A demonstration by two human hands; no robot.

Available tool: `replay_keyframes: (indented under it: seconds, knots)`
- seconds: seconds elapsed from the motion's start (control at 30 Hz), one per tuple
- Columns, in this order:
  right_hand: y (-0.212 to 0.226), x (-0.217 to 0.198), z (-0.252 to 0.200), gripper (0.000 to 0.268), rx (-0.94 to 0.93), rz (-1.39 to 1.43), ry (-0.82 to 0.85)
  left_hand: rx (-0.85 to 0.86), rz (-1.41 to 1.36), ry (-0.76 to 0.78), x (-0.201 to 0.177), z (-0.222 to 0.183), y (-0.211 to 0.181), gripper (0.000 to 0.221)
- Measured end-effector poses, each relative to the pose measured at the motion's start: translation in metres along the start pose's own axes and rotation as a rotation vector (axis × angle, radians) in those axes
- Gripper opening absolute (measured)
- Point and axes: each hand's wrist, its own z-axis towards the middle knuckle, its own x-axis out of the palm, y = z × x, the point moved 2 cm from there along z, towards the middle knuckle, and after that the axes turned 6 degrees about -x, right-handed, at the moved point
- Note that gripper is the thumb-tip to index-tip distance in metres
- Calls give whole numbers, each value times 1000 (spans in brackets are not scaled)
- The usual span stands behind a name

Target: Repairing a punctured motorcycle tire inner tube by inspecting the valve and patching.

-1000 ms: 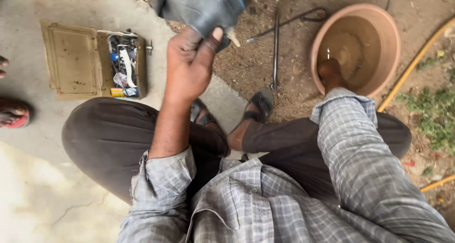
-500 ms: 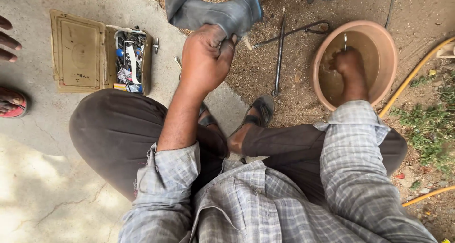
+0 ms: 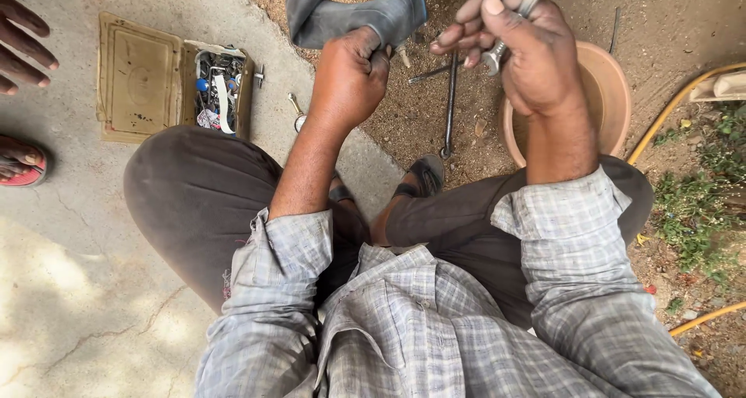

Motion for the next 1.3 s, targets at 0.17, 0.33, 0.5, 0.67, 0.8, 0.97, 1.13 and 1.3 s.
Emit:
replay_keyframes:
  seconds: [0.17,0.33,0.5,0.67,0.8,0.97,1.13,1.3]
  knots:
    - [-17,25,9,32,-55,-193,72,47,21,-10,-1,0,-2,1]
    - [-14,35,7,35,-89,-305,61,-68,41,27,-2,0,6,8]
    - [-13,37,7,36,-131,-320,52,19,30,-2,-4,-1,0,3]
    - [-12,28,6,36,-145,-322,40,-44,28,11,-4,1,3,6]
    - [-5,30,4,32,-186,-255,-24,7,19,-30,-5,0,4,3]
    - [-27,17,3,31,-159,-214,-19,-36,-10,-14,-3,1,8,4]
    - [-37,-35,-4,29,-131,-184,-84,-54,-71,-15,0,1,23,3]
    - [-129,-109,-26,25,636,-559,-54,-309,-891,-46,-6,3,32,17]
